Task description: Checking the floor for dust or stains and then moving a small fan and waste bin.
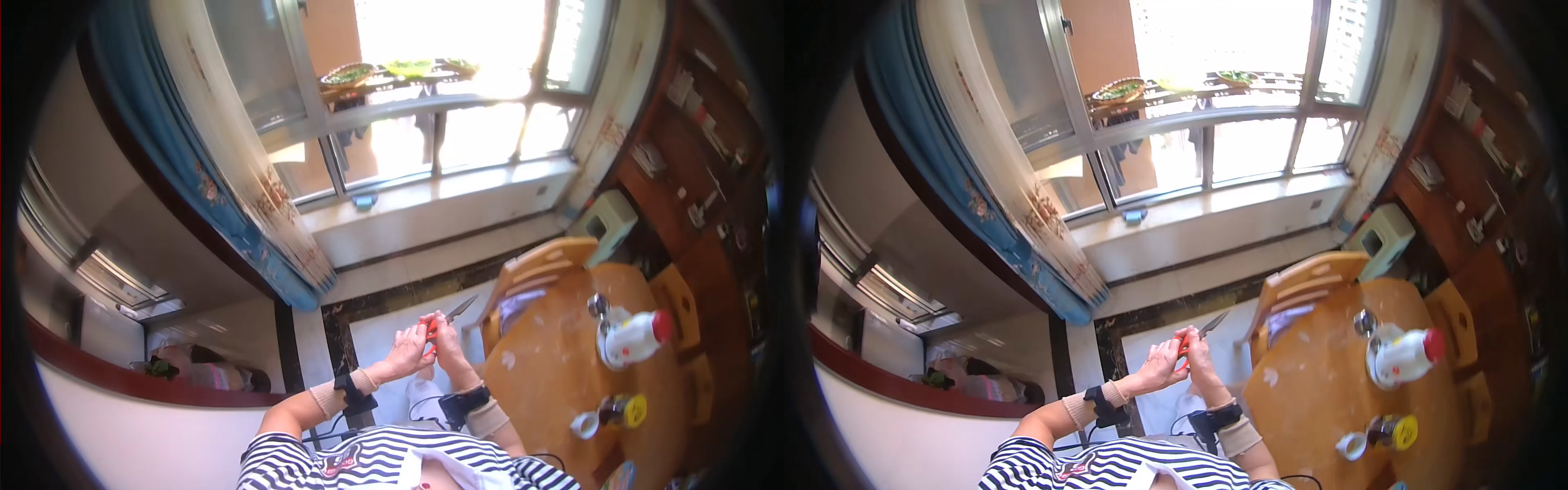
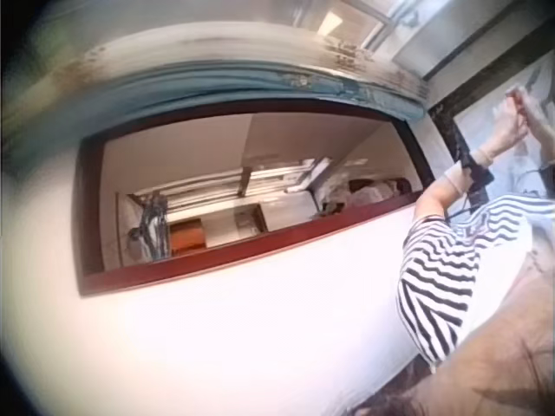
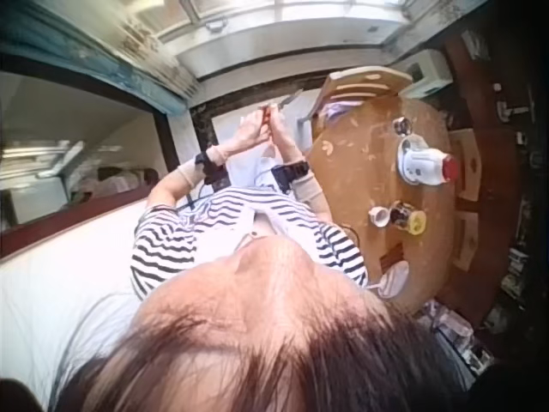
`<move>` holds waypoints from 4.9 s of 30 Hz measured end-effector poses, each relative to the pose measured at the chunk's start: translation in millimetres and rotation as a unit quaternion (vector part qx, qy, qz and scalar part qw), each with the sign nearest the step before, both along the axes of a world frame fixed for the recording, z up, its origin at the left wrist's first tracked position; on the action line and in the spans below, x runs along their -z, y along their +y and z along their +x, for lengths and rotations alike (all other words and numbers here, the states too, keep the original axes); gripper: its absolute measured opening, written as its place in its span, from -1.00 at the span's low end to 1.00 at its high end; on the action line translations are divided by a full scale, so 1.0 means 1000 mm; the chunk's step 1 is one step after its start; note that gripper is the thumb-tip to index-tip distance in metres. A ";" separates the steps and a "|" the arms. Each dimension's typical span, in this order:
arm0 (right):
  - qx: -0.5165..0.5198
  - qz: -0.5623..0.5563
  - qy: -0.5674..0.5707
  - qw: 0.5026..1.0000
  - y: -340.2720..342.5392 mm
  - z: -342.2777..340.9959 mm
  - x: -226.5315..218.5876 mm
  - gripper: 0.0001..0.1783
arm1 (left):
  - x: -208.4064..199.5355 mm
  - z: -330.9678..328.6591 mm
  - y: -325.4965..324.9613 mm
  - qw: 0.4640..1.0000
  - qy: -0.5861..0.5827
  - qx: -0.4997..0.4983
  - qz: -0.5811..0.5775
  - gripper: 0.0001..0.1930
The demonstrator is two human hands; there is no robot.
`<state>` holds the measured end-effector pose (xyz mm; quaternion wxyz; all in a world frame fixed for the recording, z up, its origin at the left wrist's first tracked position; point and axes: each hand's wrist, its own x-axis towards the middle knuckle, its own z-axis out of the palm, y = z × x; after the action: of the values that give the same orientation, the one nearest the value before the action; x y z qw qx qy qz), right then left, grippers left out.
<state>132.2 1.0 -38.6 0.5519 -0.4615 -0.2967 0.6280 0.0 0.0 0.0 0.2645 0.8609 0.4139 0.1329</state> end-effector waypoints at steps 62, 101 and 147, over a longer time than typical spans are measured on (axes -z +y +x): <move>-0.131 0.488 -0.456 0.732 0.818 0.040 -0.212 -0.81 | -0.217 -0.002 0.723 0.939 -0.241 -0.218 0.114 -0.74; 0.383 0.279 -0.583 0.660 0.869 0.443 -0.270 -0.58 | -0.199 0.040 0.732 0.876 -0.265 -0.390 0.104 -0.76; 0.350 0.268 -0.667 0.601 0.862 0.327 -0.253 -0.53 | -0.216 0.071 0.768 0.960 -0.227 -0.118 0.112 -0.54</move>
<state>459.6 862.8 214.8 0.4776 -0.6517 -0.5530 -0.2032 70.6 767.6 215.9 0.2363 0.7771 0.4239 0.4006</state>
